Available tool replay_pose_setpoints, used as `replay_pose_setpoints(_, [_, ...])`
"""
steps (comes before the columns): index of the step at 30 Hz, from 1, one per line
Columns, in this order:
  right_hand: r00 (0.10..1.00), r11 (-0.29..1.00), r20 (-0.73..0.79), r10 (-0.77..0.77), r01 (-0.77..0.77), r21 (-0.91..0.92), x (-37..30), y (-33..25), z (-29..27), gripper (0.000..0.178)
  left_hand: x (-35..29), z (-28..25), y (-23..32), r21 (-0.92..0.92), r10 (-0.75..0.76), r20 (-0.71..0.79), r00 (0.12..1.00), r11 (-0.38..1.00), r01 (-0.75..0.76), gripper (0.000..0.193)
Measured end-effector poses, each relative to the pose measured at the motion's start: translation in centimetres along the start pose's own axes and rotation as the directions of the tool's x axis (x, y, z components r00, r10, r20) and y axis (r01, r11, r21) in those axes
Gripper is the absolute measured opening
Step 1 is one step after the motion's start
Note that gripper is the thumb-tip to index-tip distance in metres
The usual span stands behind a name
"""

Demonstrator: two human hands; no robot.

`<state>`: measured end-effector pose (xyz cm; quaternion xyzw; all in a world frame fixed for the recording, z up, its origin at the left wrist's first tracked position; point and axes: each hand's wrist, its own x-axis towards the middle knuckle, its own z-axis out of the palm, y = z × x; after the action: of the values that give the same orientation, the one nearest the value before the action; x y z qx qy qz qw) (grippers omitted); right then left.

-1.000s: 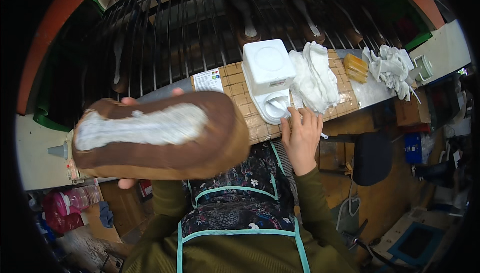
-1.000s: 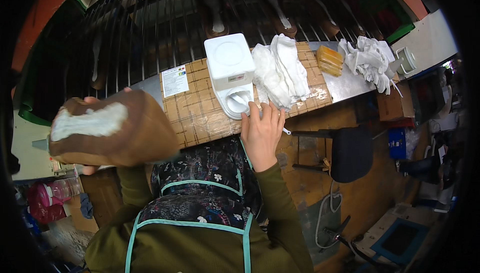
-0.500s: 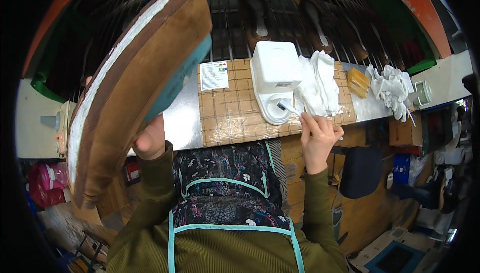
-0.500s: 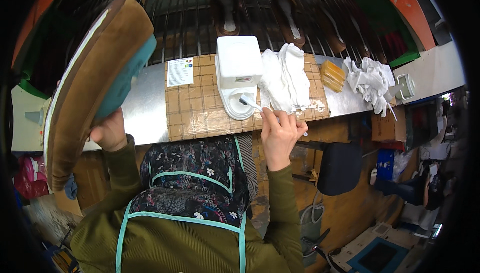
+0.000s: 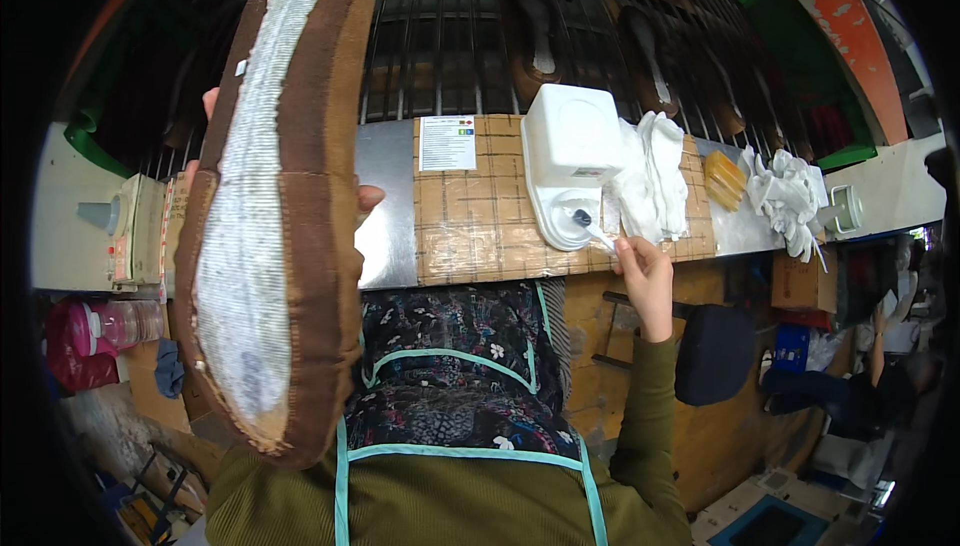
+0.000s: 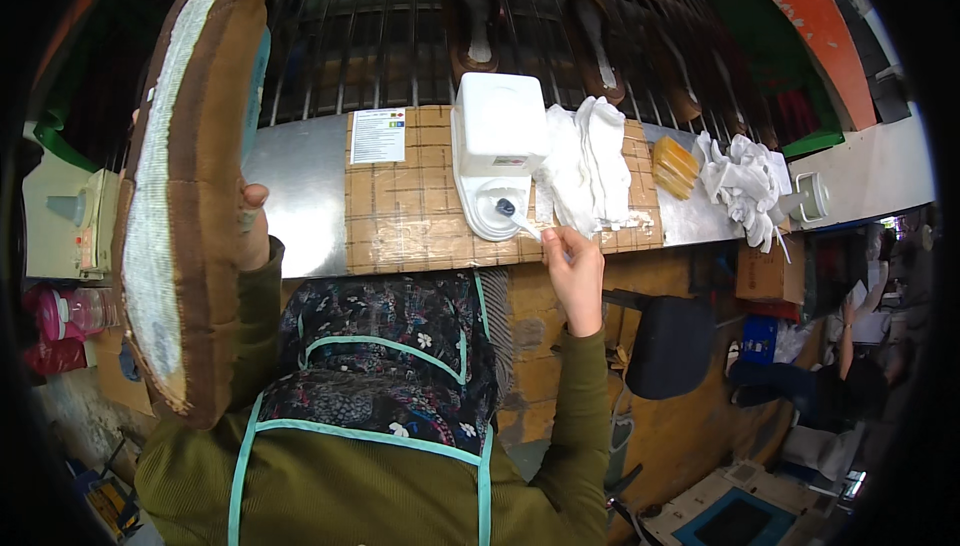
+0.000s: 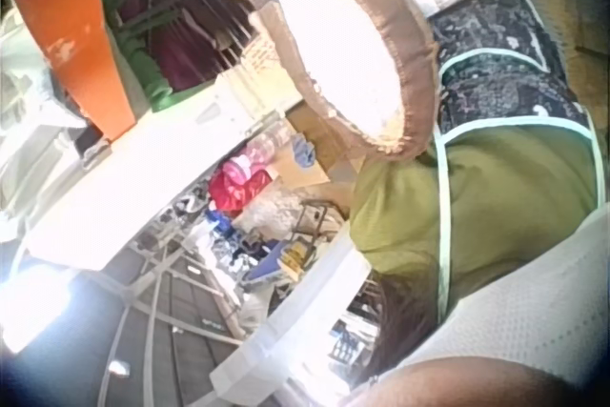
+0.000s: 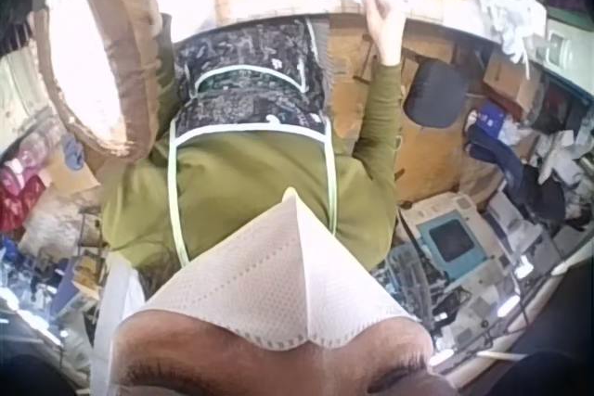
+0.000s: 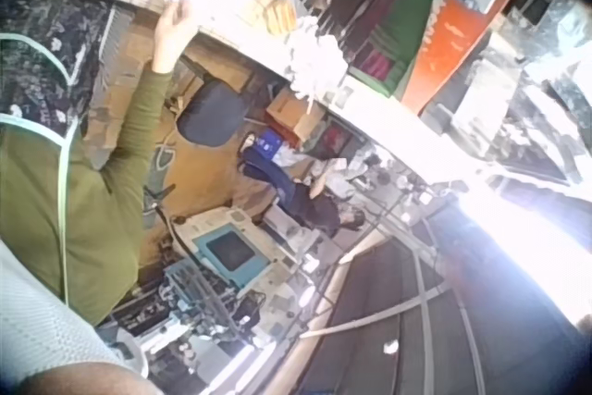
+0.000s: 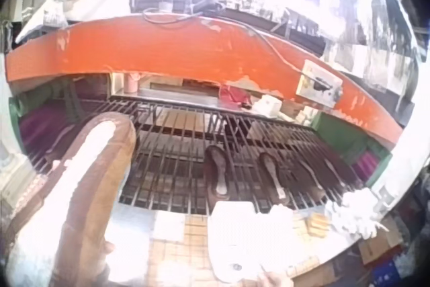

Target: The person applies a white adhesive to the sole and side edges of a brown shoe using a small brush. They repeatedly dip the brush into a white container and spread the glue along the shoe's perimeter, then place the shoe on a metal rack. The process is repeated for multiple shoes.

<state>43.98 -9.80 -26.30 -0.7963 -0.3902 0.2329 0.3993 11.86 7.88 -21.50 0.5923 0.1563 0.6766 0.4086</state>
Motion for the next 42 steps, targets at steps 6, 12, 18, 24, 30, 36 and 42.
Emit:
replay_pose_setpoints(6, [0.941, 0.767, 0.296, 0.163, -0.309, 0.562, -0.9, 1.4, -0.1, 0.016, -0.2, 2.4, -3.0, 0.075, 0.159, 0.097, 0.982, 0.983, -0.167, 0.053])
replay_pose_setpoints(12, [0.898, 0.942, -0.358, -0.257, 0.316, 0.116, -1.1, -5.2, 2.3, 0.009, -1.0, 3.8, -8.7, 0.034, 0.373, 0.141, 0.917, 0.924, -0.381, 0.038])
replay_pose_setpoints(18, [0.744, 0.709, -0.456, -0.488, 0.643, 0.291, -2.0, -13.0, 3.2, 0.015, 0.5, 3.6, -9.5, 0.033, 0.142, 0.247, 0.959, 0.987, -0.154, 0.038])
replay_pose_setpoints(24, [0.892, 0.714, -0.204, -0.402, 0.445, 0.541, -1.4, -13.4, 6.0, 0.015, 0.5, 3.9, -5.9, 0.155, 0.169, 0.31, 0.936, 0.962, -0.224, 0.044])
replay_pose_setpoints(30, [0.879, 0.71, -0.234, -0.416, 0.475, 0.52, 0.7, -14.3, 6.7, 0.016, 0.6, 3.4, -5.1, 0.197, 0.422, 0.39, 0.818, 0.83, -0.522, 0.044])
replay_pose_setpoints(36, [0.826, 0.692, -0.288, -0.485, 0.564, 0.45, 3.3, -16.1, 6.3, 0.016, 0.3, 3.3, -4.5, 0.188, 0.263, 0.414, 0.871, 0.912, -0.364, 0.04])
replay_pose_setpoints(42, [0.673, 0.632, -0.421, -0.608, 0.731, 0.255, 6.3, -17.9, 5.5, 0.015, 1.3, 3.3, -4.6, 0.145, 0.42, 0.454, 0.786, 0.835, -0.53, 0.044])
